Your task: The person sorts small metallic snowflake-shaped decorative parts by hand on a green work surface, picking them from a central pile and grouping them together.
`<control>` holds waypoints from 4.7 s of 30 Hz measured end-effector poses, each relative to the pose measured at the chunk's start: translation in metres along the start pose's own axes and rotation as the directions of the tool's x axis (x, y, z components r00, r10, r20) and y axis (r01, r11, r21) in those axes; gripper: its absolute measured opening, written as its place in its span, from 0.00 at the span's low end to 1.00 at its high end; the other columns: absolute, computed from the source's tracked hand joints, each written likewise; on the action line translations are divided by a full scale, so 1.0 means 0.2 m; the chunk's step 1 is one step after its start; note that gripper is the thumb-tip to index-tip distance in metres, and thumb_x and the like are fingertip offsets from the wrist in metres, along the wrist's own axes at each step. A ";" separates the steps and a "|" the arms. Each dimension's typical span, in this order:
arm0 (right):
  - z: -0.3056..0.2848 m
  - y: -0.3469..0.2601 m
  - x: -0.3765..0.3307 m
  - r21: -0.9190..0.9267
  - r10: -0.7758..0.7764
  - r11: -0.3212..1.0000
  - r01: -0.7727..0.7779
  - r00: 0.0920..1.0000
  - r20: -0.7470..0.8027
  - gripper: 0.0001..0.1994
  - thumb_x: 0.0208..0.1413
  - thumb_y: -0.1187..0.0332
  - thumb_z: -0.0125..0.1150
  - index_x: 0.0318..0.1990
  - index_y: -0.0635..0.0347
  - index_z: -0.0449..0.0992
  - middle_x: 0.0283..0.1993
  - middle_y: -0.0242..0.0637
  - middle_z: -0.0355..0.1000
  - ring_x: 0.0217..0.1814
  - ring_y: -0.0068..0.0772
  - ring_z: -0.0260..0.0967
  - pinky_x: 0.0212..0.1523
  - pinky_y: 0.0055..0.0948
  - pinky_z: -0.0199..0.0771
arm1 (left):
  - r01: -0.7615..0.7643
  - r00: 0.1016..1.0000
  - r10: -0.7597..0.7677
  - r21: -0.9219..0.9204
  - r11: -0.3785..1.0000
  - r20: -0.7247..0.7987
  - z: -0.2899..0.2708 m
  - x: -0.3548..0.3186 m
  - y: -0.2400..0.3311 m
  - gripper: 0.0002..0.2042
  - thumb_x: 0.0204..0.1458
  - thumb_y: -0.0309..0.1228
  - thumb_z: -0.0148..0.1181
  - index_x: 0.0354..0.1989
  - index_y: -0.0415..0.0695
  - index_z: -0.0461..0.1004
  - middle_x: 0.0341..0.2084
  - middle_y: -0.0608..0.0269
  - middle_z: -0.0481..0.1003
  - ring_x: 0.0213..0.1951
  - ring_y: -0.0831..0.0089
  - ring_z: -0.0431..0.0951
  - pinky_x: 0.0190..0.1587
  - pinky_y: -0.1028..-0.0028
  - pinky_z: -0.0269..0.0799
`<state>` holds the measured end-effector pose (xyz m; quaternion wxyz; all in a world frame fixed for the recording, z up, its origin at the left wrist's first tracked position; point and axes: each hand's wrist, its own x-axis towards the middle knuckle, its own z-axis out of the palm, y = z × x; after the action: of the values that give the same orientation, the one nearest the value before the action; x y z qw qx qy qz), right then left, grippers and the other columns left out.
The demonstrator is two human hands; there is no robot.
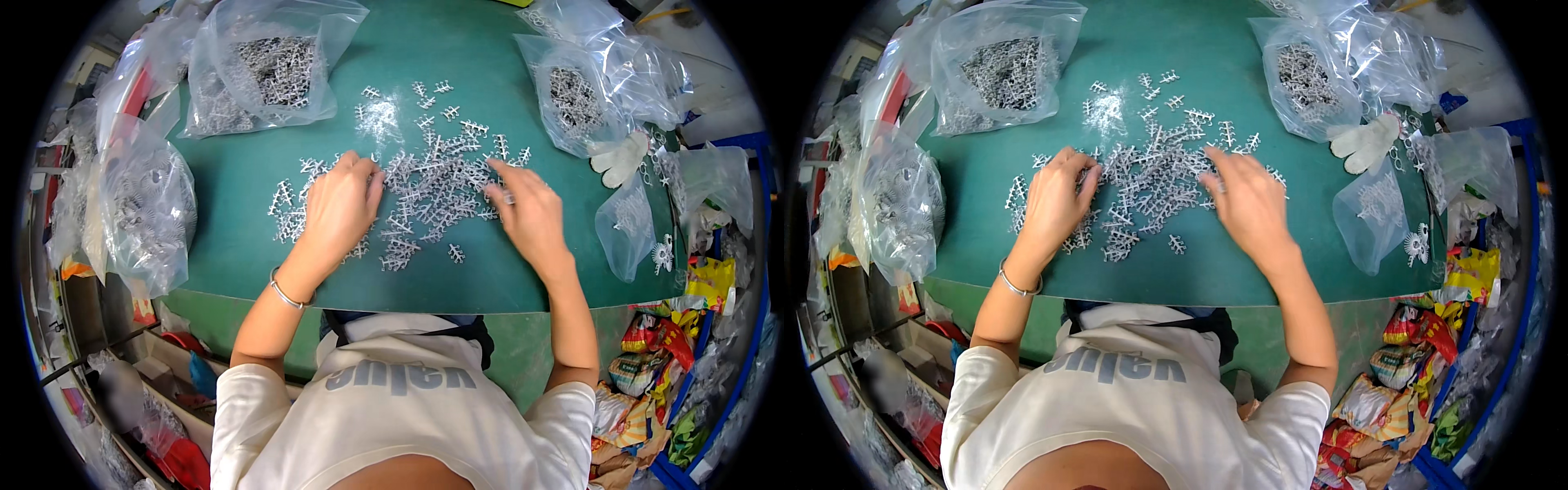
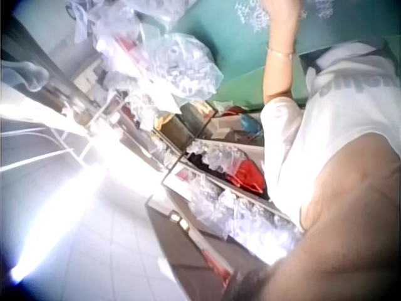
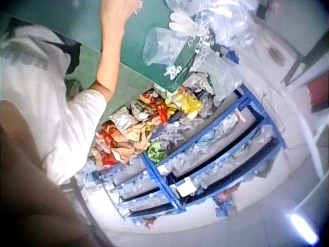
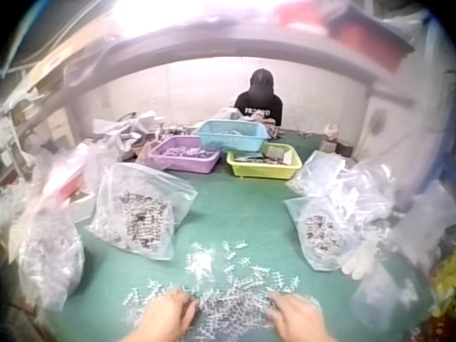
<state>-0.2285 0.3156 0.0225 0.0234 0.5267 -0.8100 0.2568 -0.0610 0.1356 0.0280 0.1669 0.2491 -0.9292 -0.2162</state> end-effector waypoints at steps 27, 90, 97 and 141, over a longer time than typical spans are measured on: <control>-0.04 0.16 -0.02 0.568 0.432 0.731 -0.378 0.901 0.043 0.04 0.47 0.75 0.61 0.29 0.64 0.72 0.18 0.26 0.60 0.21 0.18 0.57 0.23 0.22 0.57 | -0.213 0.958 0.227 -0.094 0.972 0.173 0.17 0.16 0.05 0.06 0.46 0.27 0.57 0.33 0.40 0.73 0.27 0.54 0.69 0.27 0.52 0.71 0.29 0.60 0.67; 0.02 0.13 -0.13 0.449 0.436 0.801 -0.397 0.900 0.018 0.06 0.52 0.74 0.56 0.32 0.70 0.73 0.25 0.32 0.70 0.27 0.16 0.62 0.29 0.19 0.63 | 0.387 0.871 -0.273 -0.913 -0.131 0.409 -0.05 -0.38 -0.01 0.10 0.55 0.28 0.50 0.40 0.32 0.68 0.35 0.54 0.73 0.37 0.66 0.77 0.41 0.75 0.75; -0.03 0.13 -0.19 0.548 0.570 0.662 -0.512 0.818 0.075 0.06 0.54 0.72 0.55 0.32 0.66 0.73 0.25 0.28 0.69 0.23 0.13 0.59 0.24 0.16 0.59 | 0.511 0.818 -0.145 -0.820 -0.258 0.556 -0.01 -0.42 0.04 0.13 0.55 0.24 0.44 0.48 0.34 0.64 0.38 0.48 0.73 0.40 0.63 0.76 0.43 0.73 0.74; 0.00 -0.13 -0.27 0.763 0.628 0.399 -0.509 0.758 0.177 0.03 0.49 0.75 0.60 0.29 0.65 0.73 0.25 0.25 0.66 0.24 0.11 0.58 0.21 0.13 0.54 | 0.713 0.631 0.090 -0.530 -0.459 0.770 0.13 -0.45 0.21 0.16 0.55 0.27 0.51 0.51 0.39 0.66 0.35 0.62 0.72 0.27 0.80 0.69 0.30 0.79 0.69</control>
<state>-0.1824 0.3539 0.0158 -0.2378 0.1550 -0.7428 0.6063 -0.0144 0.2239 0.0076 -0.0428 0.2467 -0.2084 -0.9454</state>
